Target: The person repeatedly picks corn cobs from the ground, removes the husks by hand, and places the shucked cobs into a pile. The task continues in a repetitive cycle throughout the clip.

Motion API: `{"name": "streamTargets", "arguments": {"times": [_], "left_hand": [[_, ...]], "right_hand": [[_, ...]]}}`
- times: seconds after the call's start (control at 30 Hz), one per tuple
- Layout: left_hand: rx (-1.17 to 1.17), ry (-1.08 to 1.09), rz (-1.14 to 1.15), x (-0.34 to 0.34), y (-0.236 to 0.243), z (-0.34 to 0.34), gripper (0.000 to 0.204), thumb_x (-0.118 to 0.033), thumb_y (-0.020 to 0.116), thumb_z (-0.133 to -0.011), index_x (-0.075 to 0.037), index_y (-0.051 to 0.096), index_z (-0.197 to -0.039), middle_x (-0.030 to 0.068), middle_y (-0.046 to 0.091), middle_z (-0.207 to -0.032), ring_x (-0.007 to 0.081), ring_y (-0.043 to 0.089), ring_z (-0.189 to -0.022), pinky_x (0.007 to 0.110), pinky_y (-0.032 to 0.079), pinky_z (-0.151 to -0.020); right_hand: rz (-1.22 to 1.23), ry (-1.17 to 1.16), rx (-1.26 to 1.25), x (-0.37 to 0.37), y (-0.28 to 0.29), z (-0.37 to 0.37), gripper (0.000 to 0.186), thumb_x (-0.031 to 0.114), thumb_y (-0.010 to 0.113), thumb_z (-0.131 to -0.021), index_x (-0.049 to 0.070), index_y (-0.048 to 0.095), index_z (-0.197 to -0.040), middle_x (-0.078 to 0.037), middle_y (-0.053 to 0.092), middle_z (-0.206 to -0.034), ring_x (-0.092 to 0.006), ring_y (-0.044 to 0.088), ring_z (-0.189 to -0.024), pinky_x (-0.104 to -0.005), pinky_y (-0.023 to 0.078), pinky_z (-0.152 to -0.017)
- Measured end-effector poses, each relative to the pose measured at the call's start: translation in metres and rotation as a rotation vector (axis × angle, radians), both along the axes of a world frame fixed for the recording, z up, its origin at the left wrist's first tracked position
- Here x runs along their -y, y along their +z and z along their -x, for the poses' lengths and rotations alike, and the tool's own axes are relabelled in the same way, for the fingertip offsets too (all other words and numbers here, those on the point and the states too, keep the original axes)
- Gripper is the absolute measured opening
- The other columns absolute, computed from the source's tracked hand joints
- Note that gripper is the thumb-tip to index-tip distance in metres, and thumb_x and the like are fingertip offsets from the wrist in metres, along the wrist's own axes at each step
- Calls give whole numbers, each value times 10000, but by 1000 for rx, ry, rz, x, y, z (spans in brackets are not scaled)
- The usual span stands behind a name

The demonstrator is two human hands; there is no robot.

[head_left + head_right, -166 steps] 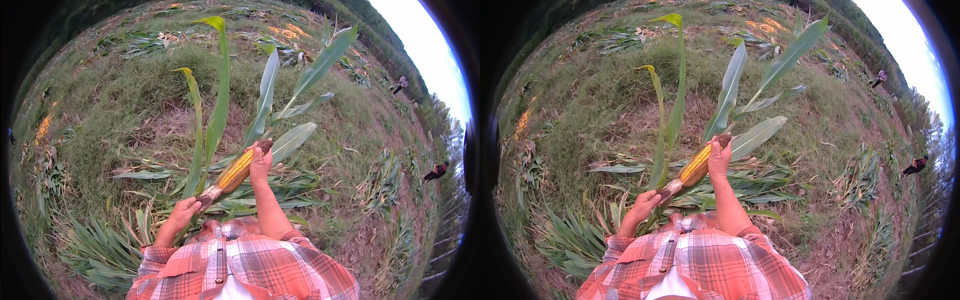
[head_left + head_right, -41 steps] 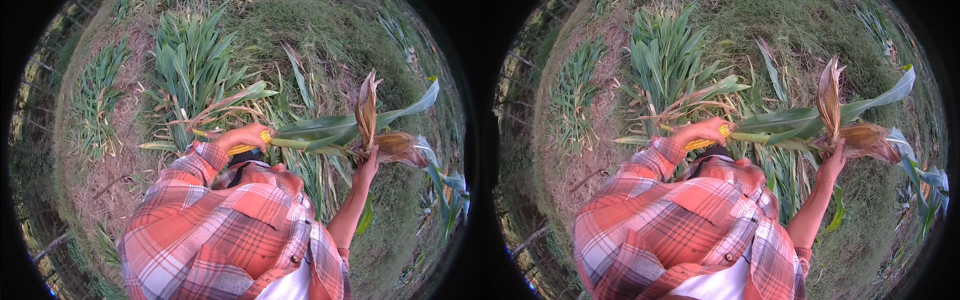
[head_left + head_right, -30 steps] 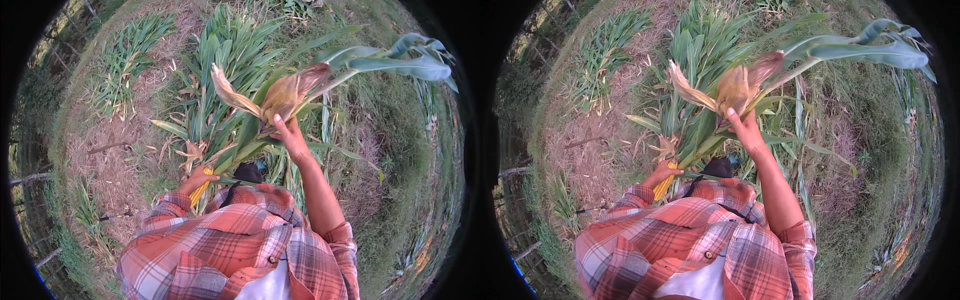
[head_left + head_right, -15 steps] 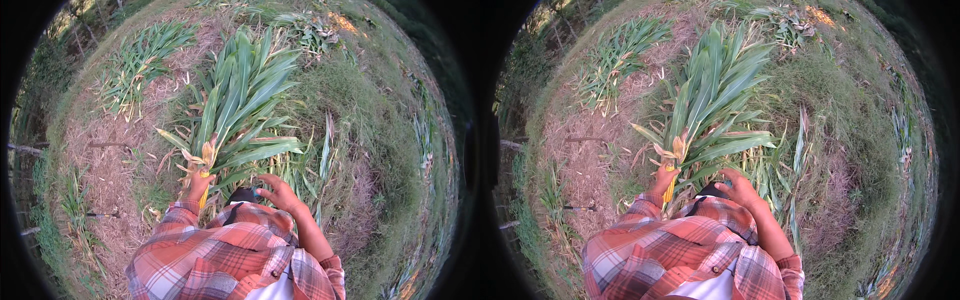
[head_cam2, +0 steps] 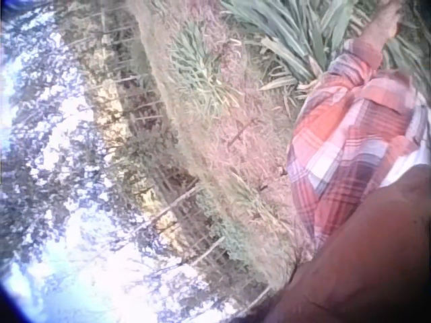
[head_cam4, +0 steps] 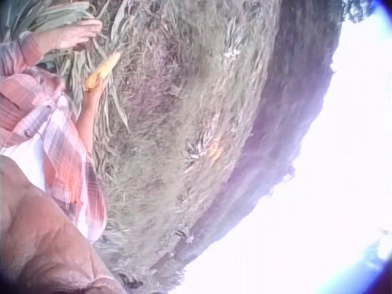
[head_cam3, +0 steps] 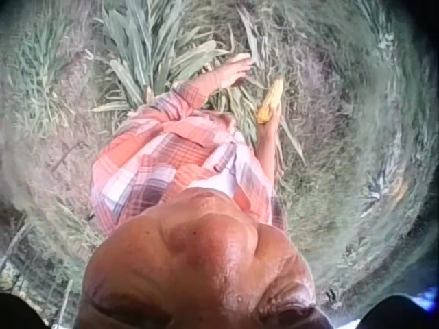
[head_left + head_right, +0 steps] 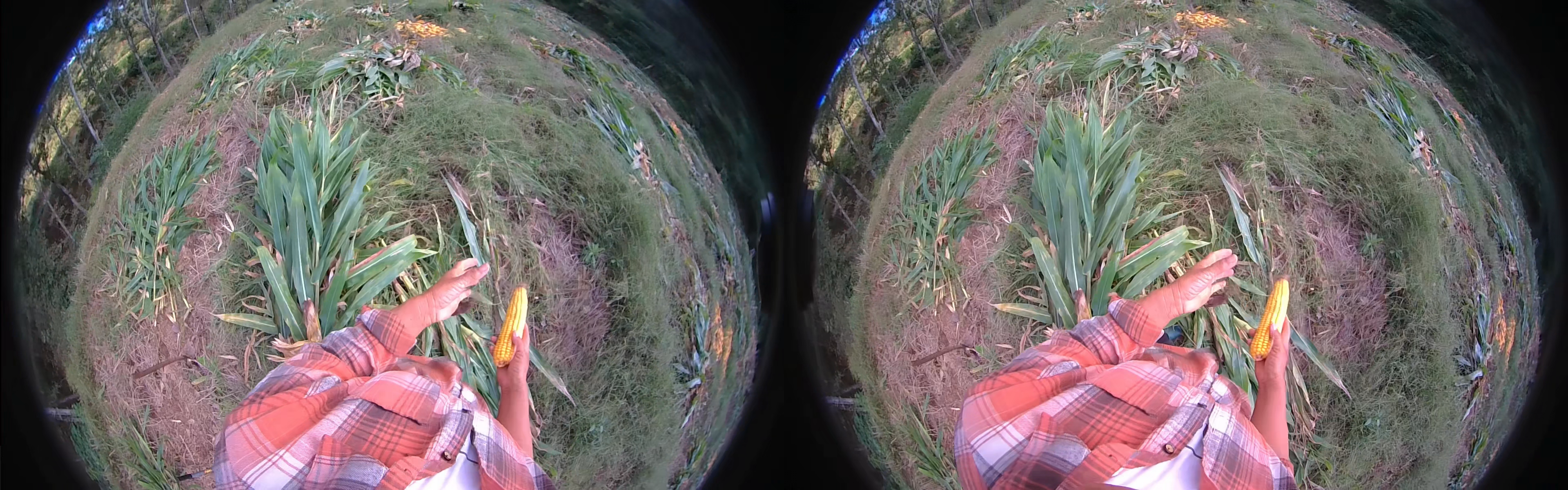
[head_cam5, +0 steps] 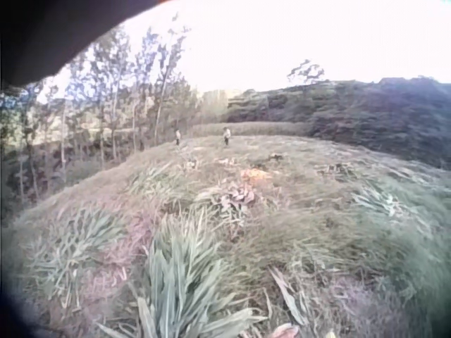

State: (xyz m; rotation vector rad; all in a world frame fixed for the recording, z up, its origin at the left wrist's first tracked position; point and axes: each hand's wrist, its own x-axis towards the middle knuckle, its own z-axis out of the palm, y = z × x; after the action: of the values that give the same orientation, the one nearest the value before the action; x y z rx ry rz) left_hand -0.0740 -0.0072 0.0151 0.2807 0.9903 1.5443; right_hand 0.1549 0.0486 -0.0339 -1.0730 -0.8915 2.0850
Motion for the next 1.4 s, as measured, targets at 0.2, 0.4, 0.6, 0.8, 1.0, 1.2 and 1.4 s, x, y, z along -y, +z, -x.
{"name": "streamTargets", "arguments": {"times": [0.2,0.4,0.6,0.8,1.0,1.2,1.4], "left_hand": [[-144,-129,279,64,-60,25,320,-294,656,-830,-120,584,-1089,-4,616,-1016,107,553,-881,270,423,-793],[-194,121,711,157,-105,65,296,-301,622,-849,-117,565,-1074,21,623,-1020,137,564,-924,311,416,-837],[-176,74,522,116,-95,76,293,-286,600,-866,-93,548,-1079,40,619,-1020,144,572,-926,300,426,-825],[-281,59,448,79,-100,79,275,-269,590,-876,-74,558,-1067,53,619,-1043,141,576,-936,293,439,-815],[-245,-132,502,56,-130,65,266,-256,608,-865,-79,575,-1061,52,623,-1029,138,585,-906,287,450,-800],[-293,-373,638,52,-171,53,267,-283,599,-860,-94,582,-1049,41,624,-1012,142,584,-890,286,444,-804],[-338,-699,826,60,-276,13,280,-269,645,-815,-83,592,-1017,30,621,-965,142,562,-883,288,428,-796]], "right_hand": [[743,-630,276,84,-224,-288,428,372,536,-860,116,482,-1199,-68,563,-1051,-237,563,-912,-375,492,-737],[882,-608,370,56,-241,-231,423,334,499,-903,103,467,-1257,-76,488,-1239,-234,519,-1066,-376,450,-880],[-100,95,-599,-154,91,135,451,306,439,-959,63,405,-1337,-90,406,-1391,-244,496,-1174,-323,459,-939],[-840,714,-488,-82,273,247,387,229,520,-931,5,507,-1247,-103,581,-1191,-176,599,-995,-300,468,-862],[-703,849,566,-77,-28,150,466,312,589,-866,34,523,-1234,-176,571,-1195,-260,579,-1066,-333,444,-907],[-89,639,1304,33,-214,-148,443,311,665,-784,-20,621,-1075,-190,663,-965,-277,635,-931,-348,473,-837],[680,97,1124,165,-266,-266,184,226,558,-870,52,619,-865,-52,627,-736,-150,603,-630,-277,475,-543]]}}
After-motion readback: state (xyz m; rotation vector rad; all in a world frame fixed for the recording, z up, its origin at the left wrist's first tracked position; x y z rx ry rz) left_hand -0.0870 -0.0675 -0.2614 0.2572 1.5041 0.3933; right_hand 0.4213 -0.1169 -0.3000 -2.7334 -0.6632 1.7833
